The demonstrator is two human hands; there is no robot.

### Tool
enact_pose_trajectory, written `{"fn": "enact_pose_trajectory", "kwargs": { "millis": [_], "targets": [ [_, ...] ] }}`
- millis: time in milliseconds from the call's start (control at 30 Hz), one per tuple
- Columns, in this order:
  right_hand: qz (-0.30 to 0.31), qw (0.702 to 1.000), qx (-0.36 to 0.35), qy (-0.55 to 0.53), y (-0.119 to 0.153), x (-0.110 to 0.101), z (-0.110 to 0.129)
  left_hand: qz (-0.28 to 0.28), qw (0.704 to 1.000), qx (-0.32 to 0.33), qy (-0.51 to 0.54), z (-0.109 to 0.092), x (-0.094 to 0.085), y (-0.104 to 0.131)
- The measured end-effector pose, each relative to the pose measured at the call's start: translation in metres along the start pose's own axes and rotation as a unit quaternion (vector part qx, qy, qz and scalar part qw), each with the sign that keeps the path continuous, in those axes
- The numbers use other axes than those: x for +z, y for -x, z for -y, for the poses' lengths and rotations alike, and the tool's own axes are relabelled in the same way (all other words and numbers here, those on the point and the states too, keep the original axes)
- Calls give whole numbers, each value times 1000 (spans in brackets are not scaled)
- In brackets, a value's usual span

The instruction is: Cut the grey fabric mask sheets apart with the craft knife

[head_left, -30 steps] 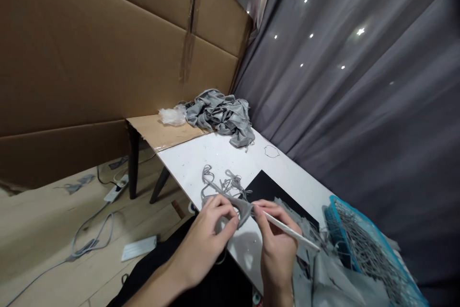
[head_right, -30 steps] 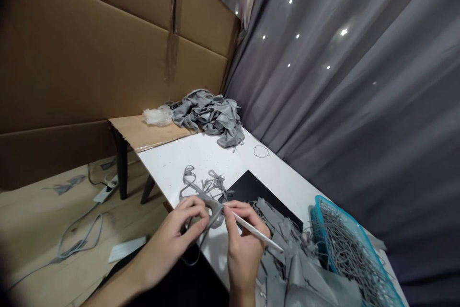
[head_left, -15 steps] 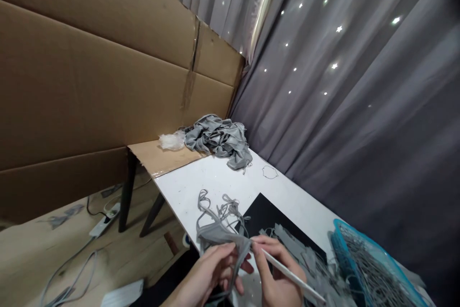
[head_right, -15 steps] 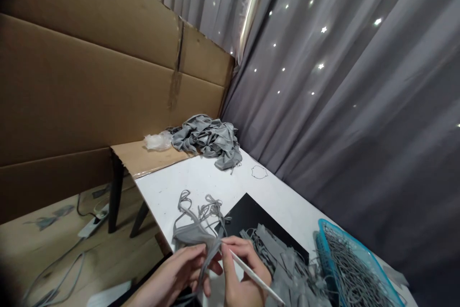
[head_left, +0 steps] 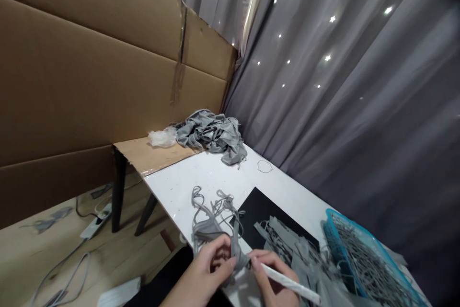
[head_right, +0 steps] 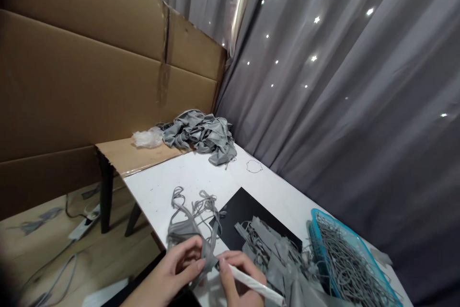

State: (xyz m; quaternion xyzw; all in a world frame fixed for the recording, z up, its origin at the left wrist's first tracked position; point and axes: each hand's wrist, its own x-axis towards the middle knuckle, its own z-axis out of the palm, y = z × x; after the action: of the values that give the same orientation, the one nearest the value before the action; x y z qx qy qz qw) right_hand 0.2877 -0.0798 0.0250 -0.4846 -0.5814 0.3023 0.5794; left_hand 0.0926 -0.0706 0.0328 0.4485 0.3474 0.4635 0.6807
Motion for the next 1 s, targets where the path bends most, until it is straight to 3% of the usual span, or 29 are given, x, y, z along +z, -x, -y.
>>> {"fn": "enact_pose_trajectory", "kwargs": {
  "millis": [233,433,767,1000],
  "targets": [
    [24,999,-11,21,-5,-13,25,16,999,24,-33,0,1,4],
    [47,997,-25,55,-5,-1,34,-43,991,20,-122,-2,-1,11],
    [-28,998,-56,22,-2,-8,40,-58,977,68,-194,-14,1,15],
    [59,995,-20,81,-8,-1,39,-48,966,75,-242,-14,0,19]
  ]
}}
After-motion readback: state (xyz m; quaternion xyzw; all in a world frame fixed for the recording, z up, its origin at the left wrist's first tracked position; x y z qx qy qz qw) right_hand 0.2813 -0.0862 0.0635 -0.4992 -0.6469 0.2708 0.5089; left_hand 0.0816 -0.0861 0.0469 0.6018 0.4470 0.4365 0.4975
